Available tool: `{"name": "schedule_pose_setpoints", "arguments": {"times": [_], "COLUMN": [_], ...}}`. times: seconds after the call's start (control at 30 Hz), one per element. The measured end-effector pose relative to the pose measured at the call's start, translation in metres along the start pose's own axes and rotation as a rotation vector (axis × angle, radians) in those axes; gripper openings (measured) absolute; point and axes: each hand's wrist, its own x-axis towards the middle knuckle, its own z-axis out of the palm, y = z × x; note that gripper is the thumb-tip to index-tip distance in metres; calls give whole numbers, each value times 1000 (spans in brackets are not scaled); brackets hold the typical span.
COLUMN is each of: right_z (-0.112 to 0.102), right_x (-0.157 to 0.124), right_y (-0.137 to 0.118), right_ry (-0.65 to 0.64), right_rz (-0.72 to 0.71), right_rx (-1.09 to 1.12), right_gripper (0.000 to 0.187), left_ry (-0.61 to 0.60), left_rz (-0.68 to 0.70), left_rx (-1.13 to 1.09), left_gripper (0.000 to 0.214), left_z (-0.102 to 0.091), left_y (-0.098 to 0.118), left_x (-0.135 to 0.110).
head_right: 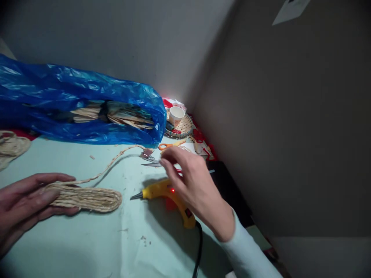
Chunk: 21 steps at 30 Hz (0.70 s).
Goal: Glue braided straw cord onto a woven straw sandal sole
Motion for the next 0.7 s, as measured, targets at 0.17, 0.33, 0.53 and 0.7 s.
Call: {"name": "schedule_pose_setpoints", "arguments": {"times": [0.17, 0.33, 0.53, 0.7], "right_z": [-13, 8, 8, -7], "right_x": [-61, -84, -75, -82], "right_y": [32, 31, 23, 27], "right_ry": [-296, -288, -322, -112], "right_rz": [347, 449, 546, 726], "right_rx": [-80, -87, 18, 449], "right_gripper": [36, 41, 27, 43], "left_ry": [-35, -27, -52, -60], "left_rz": [2, 34, 6, -7], "left_rx": [-11, -46, -103, -164], "left_gripper": [68, 68, 27, 37], "left_z": [-1, -1, 8, 16], "left_y": [-3, -1, 19, 30], "left_x": [3, 6, -5, -9]}}
